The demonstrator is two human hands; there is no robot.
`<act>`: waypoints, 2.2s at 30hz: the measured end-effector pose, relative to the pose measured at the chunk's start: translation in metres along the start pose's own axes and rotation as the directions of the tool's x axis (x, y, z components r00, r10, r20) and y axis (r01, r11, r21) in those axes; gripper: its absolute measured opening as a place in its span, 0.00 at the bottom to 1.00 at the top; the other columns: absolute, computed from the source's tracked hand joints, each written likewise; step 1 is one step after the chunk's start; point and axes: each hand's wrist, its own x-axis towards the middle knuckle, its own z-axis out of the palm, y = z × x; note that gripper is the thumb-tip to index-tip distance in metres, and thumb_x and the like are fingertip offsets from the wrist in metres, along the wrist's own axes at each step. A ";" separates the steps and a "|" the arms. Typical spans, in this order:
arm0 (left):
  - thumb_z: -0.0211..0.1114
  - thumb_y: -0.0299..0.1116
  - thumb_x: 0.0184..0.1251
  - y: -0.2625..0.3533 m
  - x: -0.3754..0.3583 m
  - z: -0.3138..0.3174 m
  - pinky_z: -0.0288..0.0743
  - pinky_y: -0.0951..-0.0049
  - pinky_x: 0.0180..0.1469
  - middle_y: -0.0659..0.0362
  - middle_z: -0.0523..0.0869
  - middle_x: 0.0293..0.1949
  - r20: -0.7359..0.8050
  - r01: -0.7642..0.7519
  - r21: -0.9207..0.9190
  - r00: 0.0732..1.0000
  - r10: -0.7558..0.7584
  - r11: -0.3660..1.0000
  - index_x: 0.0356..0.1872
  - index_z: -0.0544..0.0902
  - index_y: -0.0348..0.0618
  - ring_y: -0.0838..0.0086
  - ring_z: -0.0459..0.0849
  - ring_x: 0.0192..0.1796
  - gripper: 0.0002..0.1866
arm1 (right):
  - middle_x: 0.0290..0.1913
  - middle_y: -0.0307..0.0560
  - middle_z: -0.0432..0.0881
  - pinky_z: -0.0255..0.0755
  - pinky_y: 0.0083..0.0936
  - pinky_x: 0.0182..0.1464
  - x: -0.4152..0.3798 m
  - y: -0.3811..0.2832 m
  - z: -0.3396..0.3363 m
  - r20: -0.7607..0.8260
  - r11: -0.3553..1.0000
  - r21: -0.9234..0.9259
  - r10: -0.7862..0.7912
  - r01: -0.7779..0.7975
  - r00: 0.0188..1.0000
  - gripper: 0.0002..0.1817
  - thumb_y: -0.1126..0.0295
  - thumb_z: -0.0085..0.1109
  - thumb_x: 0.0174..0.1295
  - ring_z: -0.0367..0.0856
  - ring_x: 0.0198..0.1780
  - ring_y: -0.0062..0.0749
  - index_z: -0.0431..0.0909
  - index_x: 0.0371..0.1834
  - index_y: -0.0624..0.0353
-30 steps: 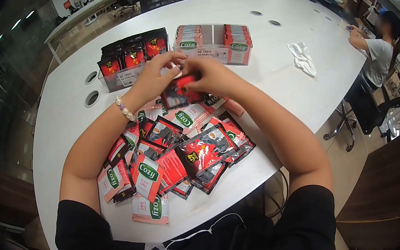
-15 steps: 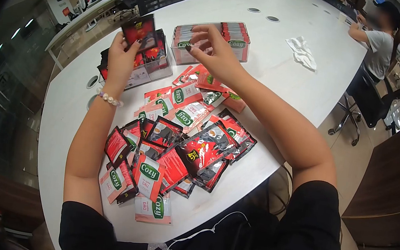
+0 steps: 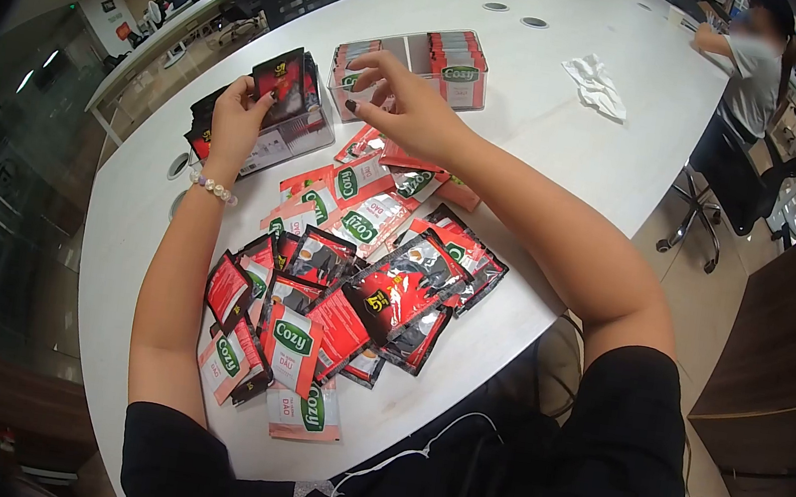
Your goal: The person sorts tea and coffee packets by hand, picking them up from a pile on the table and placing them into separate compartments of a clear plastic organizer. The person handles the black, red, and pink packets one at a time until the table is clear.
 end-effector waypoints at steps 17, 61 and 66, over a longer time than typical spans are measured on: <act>0.66 0.32 0.57 0.022 -0.011 0.003 0.75 0.68 0.38 0.58 0.79 0.39 -0.065 -0.528 0.266 0.825 0.561 0.807 0.44 0.77 0.42 0.67 0.79 0.33 0.14 | 0.51 0.46 0.77 0.69 0.35 0.52 -0.009 0.008 -0.001 0.464 0.907 -0.355 -0.038 0.225 0.885 0.19 0.61 0.63 0.55 0.74 0.52 0.37 0.76 0.49 0.54; 0.69 0.31 0.53 -0.006 -0.007 -0.007 0.65 0.62 0.51 0.62 0.80 0.42 0.037 -0.269 0.456 0.958 0.284 0.849 0.44 0.82 0.51 0.66 0.76 0.49 0.15 | 0.47 0.39 0.81 0.70 0.18 0.50 0.011 0.010 -0.005 -0.172 0.923 0.380 0.143 -0.068 0.975 0.16 0.75 0.57 0.65 0.76 0.46 0.16 0.72 0.56 0.63; 0.66 0.23 0.54 -0.012 -0.001 -0.001 0.65 0.63 0.51 0.62 0.83 0.35 0.071 -0.361 0.110 0.932 0.355 0.926 0.43 0.82 0.50 0.67 0.79 0.42 0.14 | 0.45 0.41 0.81 0.70 0.18 0.48 0.017 0.027 -0.002 -0.127 0.949 0.312 0.079 -0.036 0.989 0.13 0.75 0.57 0.64 0.76 0.45 0.16 0.75 0.52 0.63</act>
